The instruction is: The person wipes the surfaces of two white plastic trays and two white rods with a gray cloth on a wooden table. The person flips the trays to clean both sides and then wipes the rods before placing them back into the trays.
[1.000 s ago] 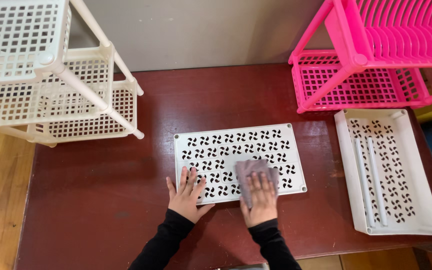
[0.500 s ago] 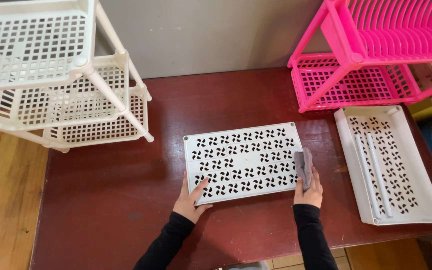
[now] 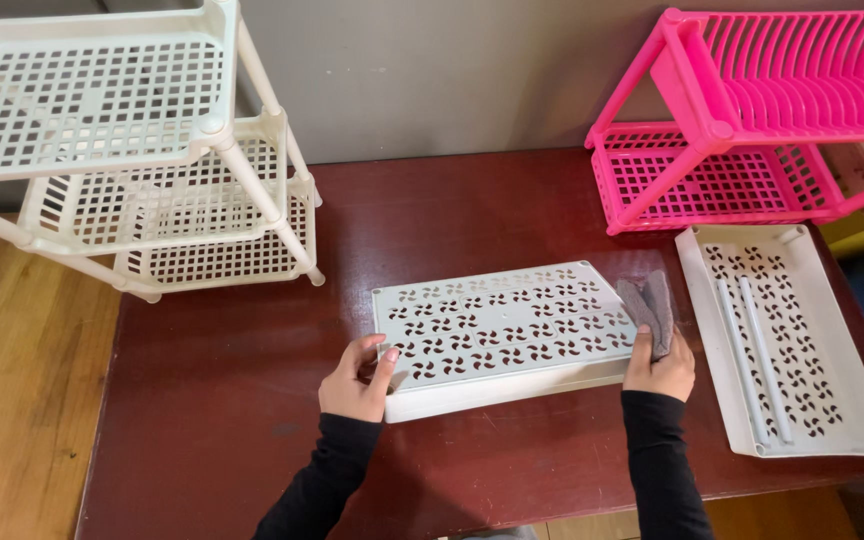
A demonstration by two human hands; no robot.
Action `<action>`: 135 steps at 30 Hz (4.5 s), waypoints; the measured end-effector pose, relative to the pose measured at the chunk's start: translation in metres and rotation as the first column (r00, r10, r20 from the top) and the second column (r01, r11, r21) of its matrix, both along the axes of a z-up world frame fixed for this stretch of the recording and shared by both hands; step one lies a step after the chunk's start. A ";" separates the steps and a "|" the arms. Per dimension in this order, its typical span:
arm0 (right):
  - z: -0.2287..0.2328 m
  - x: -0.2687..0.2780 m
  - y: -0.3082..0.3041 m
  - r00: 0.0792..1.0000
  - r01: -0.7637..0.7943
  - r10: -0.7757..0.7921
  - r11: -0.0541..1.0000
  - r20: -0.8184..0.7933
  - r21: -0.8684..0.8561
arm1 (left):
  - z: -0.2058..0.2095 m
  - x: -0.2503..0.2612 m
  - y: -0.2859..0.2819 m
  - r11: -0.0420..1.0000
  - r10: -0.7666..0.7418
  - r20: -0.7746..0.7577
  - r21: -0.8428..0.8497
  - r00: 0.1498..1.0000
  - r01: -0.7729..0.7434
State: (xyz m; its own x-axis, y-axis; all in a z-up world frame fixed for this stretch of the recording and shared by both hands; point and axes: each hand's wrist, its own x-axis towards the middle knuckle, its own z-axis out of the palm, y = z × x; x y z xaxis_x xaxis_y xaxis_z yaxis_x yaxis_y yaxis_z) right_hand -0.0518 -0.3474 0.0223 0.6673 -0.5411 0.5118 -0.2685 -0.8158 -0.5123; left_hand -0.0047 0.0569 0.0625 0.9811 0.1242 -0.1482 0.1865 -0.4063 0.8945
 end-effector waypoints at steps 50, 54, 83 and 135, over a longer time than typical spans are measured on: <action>0.091 0.074 0.271 0.736 -0.671 0.657 0.674 -0.164 -0.308 | -0.003 0.093 0.004 0.877 -0.447 0.177 0.282 0.877 0.390; 0.089 0.086 0.226 0.743 -0.665 0.632 0.655 -0.222 -0.359 | 0.001 0.085 -0.003 0.929 -0.287 0.135 0.280 0.948 0.242; 0.091 0.091 0.153 0.863 -0.504 0.467 0.799 -0.191 -0.327 | 0.020 0.082 -0.002 0.917 -0.327 0.095 0.274 0.940 0.291; -0.050 0.170 -0.116 0.985 -0.171 0.059 0.499 0.164 0.850 | -0.038 0.069 -0.013 0.977 -0.126 0.097 0.182 0.987 0.107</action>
State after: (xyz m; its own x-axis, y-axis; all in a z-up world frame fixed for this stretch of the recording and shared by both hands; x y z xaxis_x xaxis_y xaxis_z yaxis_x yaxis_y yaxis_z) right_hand 0.1177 -0.4636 -0.0275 0.7338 -0.6728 -0.0940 -0.1088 0.0202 -0.9939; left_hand 0.0639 0.0434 0.0248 0.9994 0.0225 -0.0272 0.0352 -0.5723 0.8193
